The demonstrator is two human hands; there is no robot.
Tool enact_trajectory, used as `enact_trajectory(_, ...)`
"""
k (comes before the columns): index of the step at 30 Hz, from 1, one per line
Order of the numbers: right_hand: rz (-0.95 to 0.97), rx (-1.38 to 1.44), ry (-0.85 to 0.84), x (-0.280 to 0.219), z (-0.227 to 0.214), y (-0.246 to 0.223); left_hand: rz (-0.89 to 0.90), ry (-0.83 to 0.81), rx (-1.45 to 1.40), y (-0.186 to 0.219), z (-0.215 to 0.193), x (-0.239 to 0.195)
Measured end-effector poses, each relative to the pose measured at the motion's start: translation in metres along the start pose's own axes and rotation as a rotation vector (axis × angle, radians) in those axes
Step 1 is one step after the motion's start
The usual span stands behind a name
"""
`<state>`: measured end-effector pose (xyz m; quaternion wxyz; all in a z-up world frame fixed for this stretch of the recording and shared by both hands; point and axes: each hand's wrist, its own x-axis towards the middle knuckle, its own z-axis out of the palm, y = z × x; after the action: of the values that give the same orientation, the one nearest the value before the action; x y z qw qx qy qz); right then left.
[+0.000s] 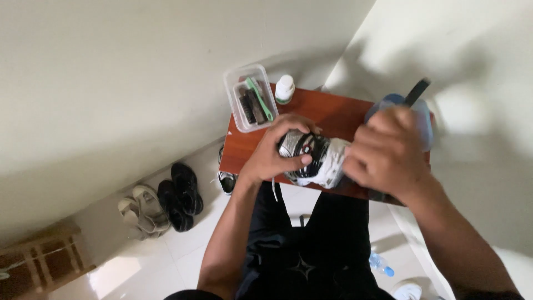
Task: The person cleans a single sneaker using a cloth and a brush. They wipe the upper and sides with a cloth, then scrub the sole and interior with a brush, and finish by wiping the shoe again with the cloth.
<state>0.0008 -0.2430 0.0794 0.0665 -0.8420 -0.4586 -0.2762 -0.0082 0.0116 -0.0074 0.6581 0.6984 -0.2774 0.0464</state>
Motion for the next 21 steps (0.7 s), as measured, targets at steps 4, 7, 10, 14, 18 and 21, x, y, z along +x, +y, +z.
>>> enact_trajectory(4, 0.026, 0.085, 0.072, -0.006, 0.016, 0.035, 0.036, 0.076, -0.068, -0.013, 0.011, 0.002)
enact_trajectory(7, 0.023, 0.058, 0.136, 0.004, 0.017, 0.036, 0.052, 0.090, -0.039, -0.007, 0.009, 0.007)
enact_trajectory(10, -0.108, 0.125, 0.109, 0.016, 0.002, 0.004, 0.024, 0.080, -0.069, -0.004, 0.011, 0.007)
enact_trajectory(14, -0.028, 0.077, 0.098, -0.009, 0.019, 0.043, 0.013, 0.087, -0.060, -0.008, 0.012, 0.006)
enact_trajectory(18, -0.076, 0.106, 0.123, 0.011, 0.004, 0.002, 0.004, 0.081, -0.060, -0.014, 0.012, -0.001)
enact_trajectory(21, -0.085, 0.033, 0.163, 0.015, 0.004, 0.047, 0.012, 0.118, -0.042, -0.009, 0.010, 0.005)
